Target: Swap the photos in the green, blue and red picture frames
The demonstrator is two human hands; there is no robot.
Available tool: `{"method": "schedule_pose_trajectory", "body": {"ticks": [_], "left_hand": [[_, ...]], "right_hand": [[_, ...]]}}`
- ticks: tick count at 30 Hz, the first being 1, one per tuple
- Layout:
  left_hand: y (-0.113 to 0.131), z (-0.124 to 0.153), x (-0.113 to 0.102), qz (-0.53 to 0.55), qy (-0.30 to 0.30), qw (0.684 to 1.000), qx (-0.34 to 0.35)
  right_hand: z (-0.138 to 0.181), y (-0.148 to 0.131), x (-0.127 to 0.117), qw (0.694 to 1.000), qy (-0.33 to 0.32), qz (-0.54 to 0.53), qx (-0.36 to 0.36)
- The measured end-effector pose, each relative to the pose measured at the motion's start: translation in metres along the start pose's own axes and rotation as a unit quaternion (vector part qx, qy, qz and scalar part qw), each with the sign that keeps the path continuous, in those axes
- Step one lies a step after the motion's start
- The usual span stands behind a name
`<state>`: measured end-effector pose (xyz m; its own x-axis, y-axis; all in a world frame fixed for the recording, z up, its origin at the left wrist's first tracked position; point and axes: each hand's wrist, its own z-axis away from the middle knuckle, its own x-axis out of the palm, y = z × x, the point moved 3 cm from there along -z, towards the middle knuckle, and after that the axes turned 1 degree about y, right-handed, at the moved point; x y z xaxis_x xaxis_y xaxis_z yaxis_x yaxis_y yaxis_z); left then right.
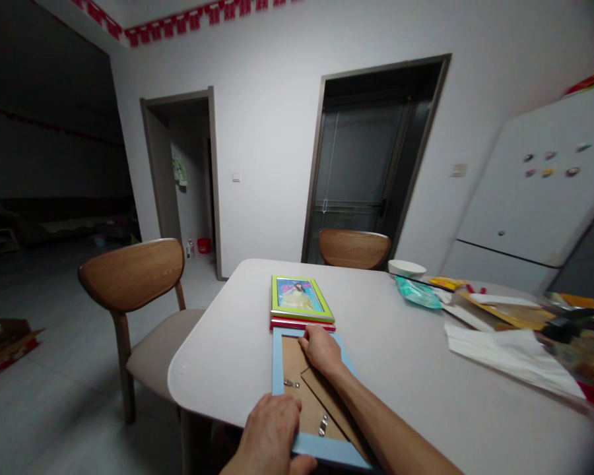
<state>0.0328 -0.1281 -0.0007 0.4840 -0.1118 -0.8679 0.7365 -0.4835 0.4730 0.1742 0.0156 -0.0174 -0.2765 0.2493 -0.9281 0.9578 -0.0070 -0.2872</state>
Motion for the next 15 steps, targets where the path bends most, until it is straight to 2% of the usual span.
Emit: {"method": "schedule_pose_trajectory", "body": {"ticks": [5, 11, 15], "left_hand": [[0.001, -0.001, -0.001, -0.013, 0.002, 1.000, -0.002], [-0.002, -0.007, 0.017, -0.011, -0.019, 0.999, 0.030], [0.001, -0.010, 0.025, -0.004, -0.019, 0.998, 0.058]], "right_hand": [[0.000, 0.000, -0.002, 0.999, 0.002, -0.035, 0.008], [0.000, 0.010, -0.008, 0.992, 0.011, -0.128, -0.005], [0.002, 0.023, -0.019, 0.976, 0.029, -0.217, 0.002]]}}
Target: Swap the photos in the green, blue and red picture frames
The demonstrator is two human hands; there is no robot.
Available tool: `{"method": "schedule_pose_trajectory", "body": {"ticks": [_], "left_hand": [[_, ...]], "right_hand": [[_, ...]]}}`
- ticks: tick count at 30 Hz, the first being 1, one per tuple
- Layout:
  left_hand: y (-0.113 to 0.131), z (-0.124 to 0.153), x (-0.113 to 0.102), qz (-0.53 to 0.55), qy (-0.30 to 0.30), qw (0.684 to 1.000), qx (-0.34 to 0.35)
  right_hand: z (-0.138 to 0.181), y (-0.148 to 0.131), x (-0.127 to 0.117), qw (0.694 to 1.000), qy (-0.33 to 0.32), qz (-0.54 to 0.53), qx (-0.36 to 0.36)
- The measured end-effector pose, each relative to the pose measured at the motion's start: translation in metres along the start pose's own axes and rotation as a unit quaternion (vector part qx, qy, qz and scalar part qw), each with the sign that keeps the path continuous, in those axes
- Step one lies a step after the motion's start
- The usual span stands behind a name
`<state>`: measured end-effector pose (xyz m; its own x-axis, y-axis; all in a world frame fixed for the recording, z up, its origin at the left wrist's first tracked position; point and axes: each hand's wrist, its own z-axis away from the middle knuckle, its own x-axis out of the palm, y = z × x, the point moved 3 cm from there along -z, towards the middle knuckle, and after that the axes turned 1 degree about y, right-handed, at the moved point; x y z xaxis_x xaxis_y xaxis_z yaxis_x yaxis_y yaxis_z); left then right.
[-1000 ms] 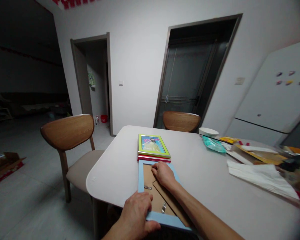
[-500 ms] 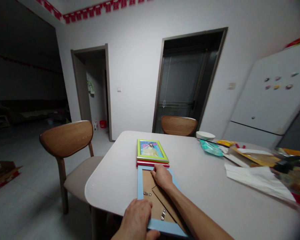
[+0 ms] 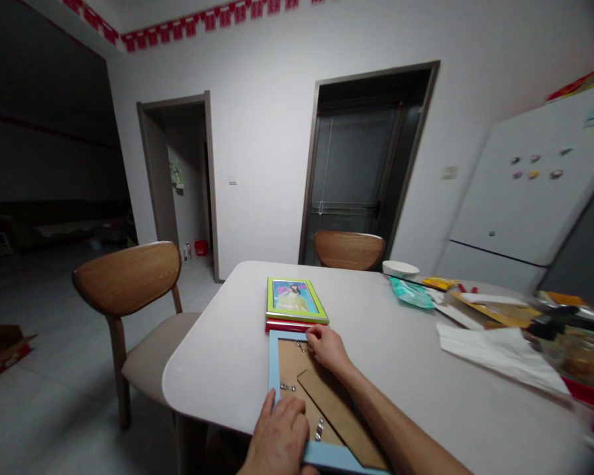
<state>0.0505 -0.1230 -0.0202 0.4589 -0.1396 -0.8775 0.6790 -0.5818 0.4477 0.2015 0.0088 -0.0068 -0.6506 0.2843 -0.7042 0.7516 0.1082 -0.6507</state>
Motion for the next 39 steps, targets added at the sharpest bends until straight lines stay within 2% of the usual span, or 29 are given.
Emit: {"method": "schedule_pose_trajectory", "body": {"ticks": [5, 7, 9, 10, 12, 14, 15, 17, 19, 22, 24, 26, 28, 30, 32, 34, 39], "left_hand": [[0.004, 0.002, -0.009, 0.033, 0.008, 0.999, -0.010], [0.010, 0.004, -0.021, 0.062, 0.044, 0.997, -0.010], [0.019, 0.006, -0.034, 0.123, 0.097, 0.988, -0.010], [0.025, 0.007, -0.038, 0.165, 0.123, 0.978, -0.008], [0.035, 0.006, -0.040, 0.264, 0.163, 0.951, 0.004], [0.045, 0.003, -0.034, 0.356, 0.181, 0.917, 0.027], [0.049, 0.000, -0.030, 0.396, 0.184, 0.899, 0.040], [0.056, -0.007, -0.024, 0.458, 0.195, 0.866, 0.054], [0.059, -0.017, -0.026, 0.495, 0.216, 0.841, 0.041], [0.065, -0.037, -0.037, 0.533, 0.217, 0.818, 0.032], [0.068, -0.051, -0.040, 0.559, 0.189, 0.806, 0.051], [0.069, -0.065, -0.031, 0.568, 0.157, 0.806, 0.053], [0.067, -0.076, -0.012, 0.551, 0.132, 0.823, 0.031], [0.065, -0.084, 0.010, 0.491, 0.111, 0.864, 0.006], [0.064, -0.090, 0.028, 0.375, 0.091, 0.923, -0.015], [0.063, -0.095, 0.039, 0.271, 0.076, 0.959, -0.029], [0.059, -0.107, 0.042, 0.173, 0.057, 0.983, -0.036]], "right_hand": [[0.017, 0.027, -0.039, 0.990, 0.030, -0.121, 0.060], [0.033, 0.036, -0.051, 0.983, 0.032, -0.156, 0.096], [0.054, 0.037, -0.050, 0.962, -0.009, -0.237, 0.134], [0.066, 0.032, -0.045, 0.939, -0.054, -0.302, 0.155], [0.089, 0.016, -0.029, 0.863, -0.130, -0.453, 0.181], [0.106, -0.003, -0.013, 0.794, -0.182, -0.548, 0.192], [0.112, -0.011, -0.007, 0.770, -0.183, -0.579, 0.198], [0.115, -0.017, -0.005, 0.749, -0.140, -0.614, 0.205], [0.110, -0.012, -0.015, 0.755, -0.051, -0.621, 0.207], [0.096, 0.014, -0.052, 0.786, 0.063, -0.578, 0.208], [0.084, 0.038, -0.081, 0.831, 0.068, -0.501, 0.232], [0.071, 0.065, -0.111, 0.885, 0.073, -0.390, 0.242], [0.057, 0.091, -0.139, 0.939, 0.089, -0.235, 0.233], [0.046, 0.113, -0.158, 0.972, 0.085, -0.063, 0.209], [0.037, 0.132, -0.166, 0.976, 0.079, 0.012, 0.204], [0.031, 0.145, -0.168, 0.975, 0.074, 0.046, 0.203], [0.016, 0.159, -0.157, 0.973, 0.053, 0.124, 0.190]]}}
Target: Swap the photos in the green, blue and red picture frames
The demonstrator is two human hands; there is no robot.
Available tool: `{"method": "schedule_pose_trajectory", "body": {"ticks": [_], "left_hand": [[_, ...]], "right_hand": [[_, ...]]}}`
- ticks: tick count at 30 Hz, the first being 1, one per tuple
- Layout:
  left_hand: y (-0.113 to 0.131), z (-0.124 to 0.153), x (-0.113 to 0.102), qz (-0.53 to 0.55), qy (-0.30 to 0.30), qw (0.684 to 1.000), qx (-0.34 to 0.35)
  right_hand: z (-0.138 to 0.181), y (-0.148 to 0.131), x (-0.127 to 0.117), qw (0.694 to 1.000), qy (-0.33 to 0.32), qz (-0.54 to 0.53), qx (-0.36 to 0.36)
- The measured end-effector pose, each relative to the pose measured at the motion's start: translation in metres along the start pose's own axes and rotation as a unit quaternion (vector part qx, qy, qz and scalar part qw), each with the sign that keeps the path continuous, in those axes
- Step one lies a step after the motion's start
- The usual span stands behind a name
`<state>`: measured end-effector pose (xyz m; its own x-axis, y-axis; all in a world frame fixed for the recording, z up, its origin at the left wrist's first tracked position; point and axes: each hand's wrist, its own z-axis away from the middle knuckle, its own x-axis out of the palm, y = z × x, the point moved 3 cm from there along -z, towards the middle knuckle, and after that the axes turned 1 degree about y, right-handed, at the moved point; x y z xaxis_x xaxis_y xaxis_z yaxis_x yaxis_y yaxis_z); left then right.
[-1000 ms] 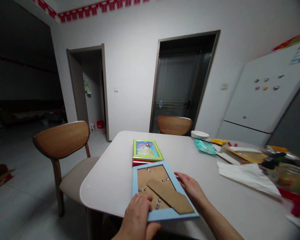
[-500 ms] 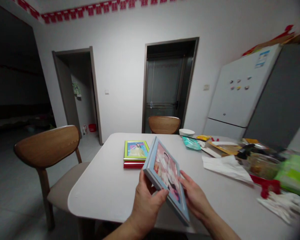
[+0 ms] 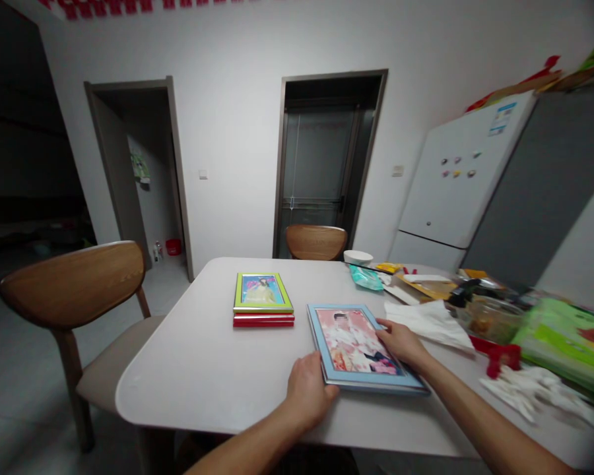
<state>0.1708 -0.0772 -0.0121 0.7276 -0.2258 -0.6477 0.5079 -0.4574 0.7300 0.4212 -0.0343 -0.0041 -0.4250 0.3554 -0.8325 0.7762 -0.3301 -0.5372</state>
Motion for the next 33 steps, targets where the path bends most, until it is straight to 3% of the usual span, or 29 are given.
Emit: {"method": "schedule_pose_trajectory", "body": {"ticks": [5, 9, 12, 16, 19, 22, 27, 33], "left_hand": [[-0.004, -0.002, -0.001, -0.068, -0.013, 0.998, 0.013], [-0.018, -0.004, -0.020, -0.107, 0.000, 0.994, 0.021], [-0.037, -0.018, -0.052, -0.146, 0.045, 0.988, -0.001], [-0.067, -0.045, -0.098, -0.193, 0.109, 0.973, -0.057], [-0.086, -0.059, -0.120, -0.211, 0.119, 0.966, -0.093], [-0.096, -0.061, -0.129, -0.213, 0.114, 0.966, -0.098], [-0.084, -0.043, -0.130, -0.184, 0.125, 0.972, -0.078], [-0.039, -0.009, -0.123, -0.093, 0.116, 0.989, -0.003]], "right_hand": [[-0.007, -0.004, 0.010, 0.999, -0.006, 0.037, -0.019], [-0.005, -0.022, 0.015, 0.998, 0.017, 0.033, -0.041], [0.001, -0.057, 0.030, 0.996, 0.023, -0.012, -0.088], [0.006, -0.117, 0.065, 0.984, -0.014, -0.112, -0.138], [0.005, -0.150, 0.088, 0.972, -0.032, -0.192, -0.132], [0.002, -0.164, 0.100, 0.958, -0.027, -0.272, -0.091], [0.015, -0.170, 0.101, 0.912, -0.019, -0.409, -0.014], [0.073, -0.192, 0.079, 0.854, -0.079, -0.513, -0.039]]}}
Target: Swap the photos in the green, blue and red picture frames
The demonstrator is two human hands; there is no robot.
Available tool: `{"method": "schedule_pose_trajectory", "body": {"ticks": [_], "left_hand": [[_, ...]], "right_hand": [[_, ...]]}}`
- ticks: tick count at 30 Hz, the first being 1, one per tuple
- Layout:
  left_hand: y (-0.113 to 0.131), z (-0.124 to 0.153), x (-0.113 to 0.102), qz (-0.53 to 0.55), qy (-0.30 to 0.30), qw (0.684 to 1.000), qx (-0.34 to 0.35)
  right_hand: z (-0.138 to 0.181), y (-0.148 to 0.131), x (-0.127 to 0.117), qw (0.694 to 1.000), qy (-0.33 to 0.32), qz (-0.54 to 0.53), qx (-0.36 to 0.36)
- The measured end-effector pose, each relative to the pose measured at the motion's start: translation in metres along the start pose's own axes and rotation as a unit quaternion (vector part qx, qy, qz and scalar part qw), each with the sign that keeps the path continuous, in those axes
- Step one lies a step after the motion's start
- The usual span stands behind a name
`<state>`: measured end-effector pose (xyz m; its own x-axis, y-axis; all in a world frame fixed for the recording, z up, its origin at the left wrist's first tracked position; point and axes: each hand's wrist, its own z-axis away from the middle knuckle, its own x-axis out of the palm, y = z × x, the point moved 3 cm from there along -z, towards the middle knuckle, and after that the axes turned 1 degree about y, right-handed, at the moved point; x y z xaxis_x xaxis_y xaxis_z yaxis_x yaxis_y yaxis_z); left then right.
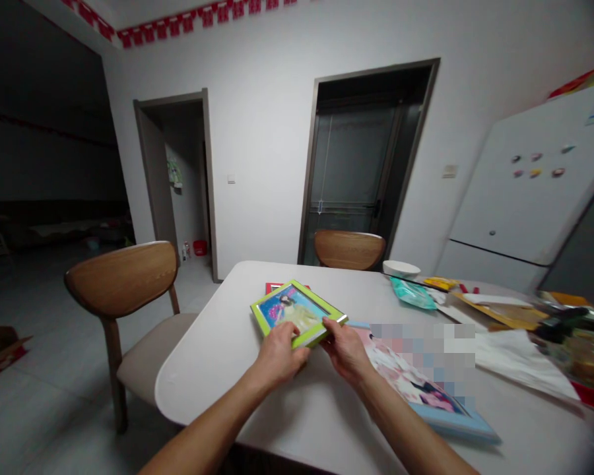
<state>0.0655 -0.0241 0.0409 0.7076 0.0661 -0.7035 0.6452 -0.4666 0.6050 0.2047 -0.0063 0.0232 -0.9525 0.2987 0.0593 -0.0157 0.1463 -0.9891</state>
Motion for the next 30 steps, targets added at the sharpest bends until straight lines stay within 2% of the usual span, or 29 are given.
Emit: {"method": "schedule_pose_trajectory", "body": {"ticks": [4, 6, 8, 11, 13, 14, 17, 19, 25, 27, 30], "left_hand": [[0.017, 0.015, -0.017, 0.084, 0.022, 0.996, 0.022], [0.020, 0.024, -0.030, 0.184, 0.064, 0.981, 0.022], [0.019, 0.035, -0.041, 0.318, 0.097, 0.943, 0.009], [0.018, 0.055, -0.045, 0.459, 0.083, 0.884, -0.026], [0.015, 0.066, -0.042, 0.502, 0.060, 0.862, -0.040], [0.013, 0.071, -0.039, 0.512, 0.048, 0.856, -0.043], [0.000, 0.076, -0.027, 0.513, 0.018, 0.857, -0.047], [-0.012, 0.076, -0.020, 0.481, 0.015, 0.876, -0.043], [-0.043, 0.082, -0.008, 0.275, 0.006, 0.956, -0.104], [-0.047, 0.087, -0.006, 0.199, -0.003, 0.972, -0.125], [-0.051, 0.093, -0.001, 0.104, -0.011, 0.988, -0.117]], "right_hand": [[0.052, -0.032, -0.003, 0.999, -0.037, -0.005, -0.037], [0.079, -0.053, -0.011, 0.984, -0.070, 0.087, -0.141], [0.105, -0.067, -0.019, 0.940, -0.092, 0.203, -0.257], [0.135, -0.072, -0.026, 0.840, -0.133, 0.314, -0.421], [0.147, -0.061, -0.025, 0.785, -0.173, 0.349, -0.482], [0.151, -0.054, -0.023, 0.767, -0.191, 0.362, -0.494], [0.153, -0.028, -0.011, 0.746, -0.226, 0.394, -0.487], [0.151, -0.012, -0.001, 0.745, -0.237, 0.413, -0.466], [0.146, 0.022, 0.024, 0.762, -0.263, 0.463, -0.370], [0.146, 0.026, 0.029, 0.765, -0.278, 0.474, -0.335], [0.146, 0.022, 0.030, 0.779, -0.321, 0.456, -0.286]]}}
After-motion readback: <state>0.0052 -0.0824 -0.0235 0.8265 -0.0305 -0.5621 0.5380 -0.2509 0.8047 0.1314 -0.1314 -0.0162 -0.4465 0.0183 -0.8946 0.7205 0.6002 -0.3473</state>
